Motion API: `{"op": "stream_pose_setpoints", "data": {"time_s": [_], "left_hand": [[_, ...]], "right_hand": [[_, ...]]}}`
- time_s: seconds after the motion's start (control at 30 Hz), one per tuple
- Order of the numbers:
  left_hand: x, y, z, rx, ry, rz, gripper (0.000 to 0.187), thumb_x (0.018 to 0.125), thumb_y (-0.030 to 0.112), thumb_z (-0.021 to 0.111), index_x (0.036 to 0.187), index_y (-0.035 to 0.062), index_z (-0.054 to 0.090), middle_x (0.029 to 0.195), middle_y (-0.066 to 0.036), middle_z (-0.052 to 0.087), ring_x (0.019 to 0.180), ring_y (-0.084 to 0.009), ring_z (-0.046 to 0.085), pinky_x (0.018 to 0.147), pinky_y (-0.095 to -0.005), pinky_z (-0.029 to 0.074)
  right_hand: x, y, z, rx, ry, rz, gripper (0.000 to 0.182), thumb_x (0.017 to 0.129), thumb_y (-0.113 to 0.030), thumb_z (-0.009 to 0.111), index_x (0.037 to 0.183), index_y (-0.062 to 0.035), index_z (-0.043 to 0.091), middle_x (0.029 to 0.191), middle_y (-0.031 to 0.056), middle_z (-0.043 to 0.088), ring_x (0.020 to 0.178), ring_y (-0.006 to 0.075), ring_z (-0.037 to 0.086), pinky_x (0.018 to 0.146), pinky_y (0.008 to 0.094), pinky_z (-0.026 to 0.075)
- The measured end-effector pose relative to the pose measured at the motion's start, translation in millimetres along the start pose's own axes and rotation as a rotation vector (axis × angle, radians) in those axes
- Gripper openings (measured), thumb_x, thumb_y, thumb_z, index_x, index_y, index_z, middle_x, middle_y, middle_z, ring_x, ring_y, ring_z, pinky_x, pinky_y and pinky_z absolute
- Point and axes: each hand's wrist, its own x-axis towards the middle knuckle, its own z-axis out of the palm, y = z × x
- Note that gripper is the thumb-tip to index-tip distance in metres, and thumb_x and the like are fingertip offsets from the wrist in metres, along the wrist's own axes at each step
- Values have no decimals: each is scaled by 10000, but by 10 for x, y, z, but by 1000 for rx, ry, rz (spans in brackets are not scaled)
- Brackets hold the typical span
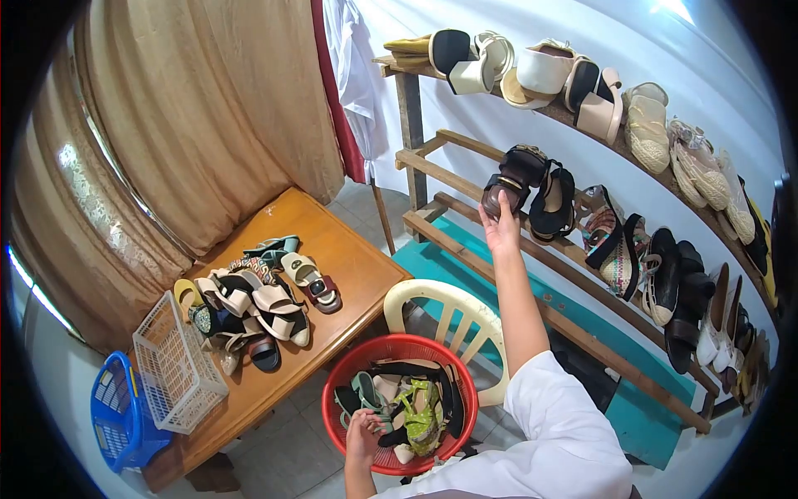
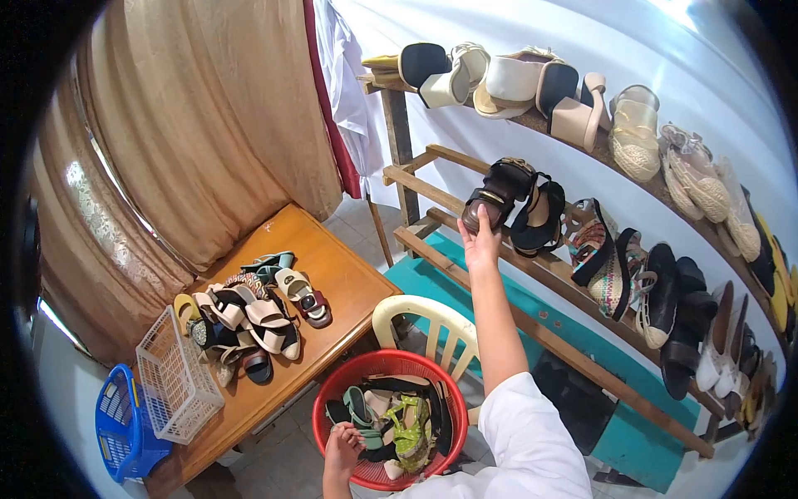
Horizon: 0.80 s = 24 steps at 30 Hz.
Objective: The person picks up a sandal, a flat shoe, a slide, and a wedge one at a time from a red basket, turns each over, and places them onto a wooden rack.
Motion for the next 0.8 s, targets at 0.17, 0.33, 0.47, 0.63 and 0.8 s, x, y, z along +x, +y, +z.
{"op": "stream_pose_setpoints", "data": {"time_s": [0.17, 0.33, 0.47, 0.63, 0.8], "left_hand": [[50, 29, 39, 26, 14, -4, 201, 865, 282, 455, 952, 105, 495, 795, -23, 557, 752, -174, 545, 673, -320, 453], [65, 29, 53, 21, -13, -8, 200, 865, 281, 463, 949, 103, 495, 792, -23, 558, 756, -175, 547, 673, -324, 455], [57, 27, 38, 27, -6, -19, 205, 862, 282, 472, 954, 100, 494, 789, -26, 559, 756, -179, 551, 670, -325, 458], [47, 24, -14, 37, -10, -16, 211, 867, 281, 463, 963, 95, 489, 791, -34, 561, 752, -182, 554, 671, -322, 461], [-9, 18, -34, 36, -31, -14, 207, 875, 275, 447, 965, 93, 488, 797, -38, 562, 753, -181, 554, 676, -322, 461]], "right_hand": [[94, -14, 72, -36, 94, 11, 538, 737, -177, 722, 1149, -71, 392, 1063, 106, 510, 927, 247, 566, 715, 427, 568], [111, -52, 40, -22, 54, 16, 504, 760, -139, 695, 1145, -49, 383, 1071, 111, 500, 947, 257, 553, 755, 433, 556], [131, 21, -46, -89, -61, -97, 525, 788, -106, 659, 1180, -21, 320, 1113, 131, 470, 963, 267, 544, 792, 441, 541], [35, 35, -48, -278, 33, -207, 673, 799, -121, 648, 1258, 42, 185, 1170, 195, 414, 930, 273, 573, 748, 401, 556], [-191, 9, 61, -377, 108, -191, 788, 807, -125, 639, 1327, 28, 67, 1210, 228, 381, 909, 286, 585, 737, 354, 552]]}}
